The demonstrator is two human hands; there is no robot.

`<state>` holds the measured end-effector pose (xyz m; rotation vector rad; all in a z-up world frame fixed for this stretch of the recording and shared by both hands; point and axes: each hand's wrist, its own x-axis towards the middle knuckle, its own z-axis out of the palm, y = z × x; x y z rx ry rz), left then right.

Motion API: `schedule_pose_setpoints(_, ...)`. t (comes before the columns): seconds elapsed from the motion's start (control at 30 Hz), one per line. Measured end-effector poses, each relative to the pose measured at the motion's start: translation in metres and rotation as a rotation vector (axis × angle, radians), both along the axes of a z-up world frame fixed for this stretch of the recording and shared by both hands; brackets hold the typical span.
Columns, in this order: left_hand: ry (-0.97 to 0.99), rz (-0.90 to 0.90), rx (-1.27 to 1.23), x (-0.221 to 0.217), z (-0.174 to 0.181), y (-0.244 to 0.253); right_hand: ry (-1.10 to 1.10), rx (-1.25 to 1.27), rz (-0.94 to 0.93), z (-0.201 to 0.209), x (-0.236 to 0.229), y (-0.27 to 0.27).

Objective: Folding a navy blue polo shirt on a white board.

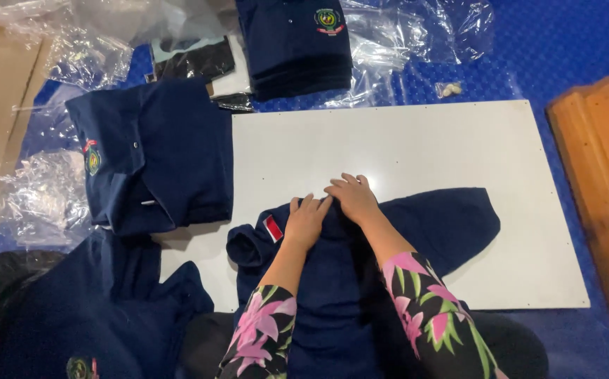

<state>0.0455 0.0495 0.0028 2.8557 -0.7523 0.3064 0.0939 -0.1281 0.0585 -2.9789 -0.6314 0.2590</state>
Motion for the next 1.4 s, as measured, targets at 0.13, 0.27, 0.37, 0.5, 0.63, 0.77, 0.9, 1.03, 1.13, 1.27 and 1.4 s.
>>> schedule_pose_setpoints(0.13, -0.199, -0.122, -0.052, 0.009, -0.014, 0.01, 0.0, -0.065, 0.05, -0.021, 0.022, -0.003)
schedule_pose_setpoints(0.27, -0.481, -0.098, -0.175, -0.002, -0.032, 0.014, 0.111, 0.326, -0.061, 0.0, 0.022, -0.014)
schedule_pose_setpoints(0.37, -0.535, -0.084, -0.223, -0.012, 0.007, 0.004, 0.207, 0.47, -0.146, -0.004, 0.024, -0.013)
schedule_pose_setpoints(0.5, -0.484, -0.347, -0.313, -0.021, 0.037, -0.002, 0.164, 0.467, -0.171, -0.009, 0.026, -0.014)
schedule_pose_setpoints(0.63, -0.525, -0.367, -0.266, -0.03, 0.023, 0.002, 0.168, 0.477, -0.197, -0.01, 0.024, -0.018)
schedule_pose_setpoints(0.77, -0.577, -0.077, -0.304, -0.027, 0.03, -0.007, 0.16, 0.517, -0.227, -0.008, 0.023, -0.008)
schedule_pose_setpoints(0.9, -0.591, 0.073, -0.339, -0.045, 0.037, -0.019, 0.105, 0.4, -0.314, -0.012, 0.028, -0.012)
schedule_pose_setpoints(1.03, -0.517, -0.021, -0.379, -0.063, 0.018, -0.022, 0.093, 0.262, -0.297, -0.012, 0.03, -0.017)
schedule_pose_setpoints(1.13, -0.522, 0.004, -0.379, -0.061, 0.016, -0.02, 0.115, 0.23, -0.303, -0.014, 0.027, -0.014)
schedule_pose_setpoints(1.27, -0.504, 0.225, -0.391, -0.055, 0.045, -0.017, 0.2, 0.311, -0.292, -0.009, 0.028, -0.018)
schedule_pose_setpoints(1.4, -0.46, 0.285, -0.468, -0.066, 0.032, -0.022, 0.194, 0.381, -0.244, 0.003, 0.034, -0.031)
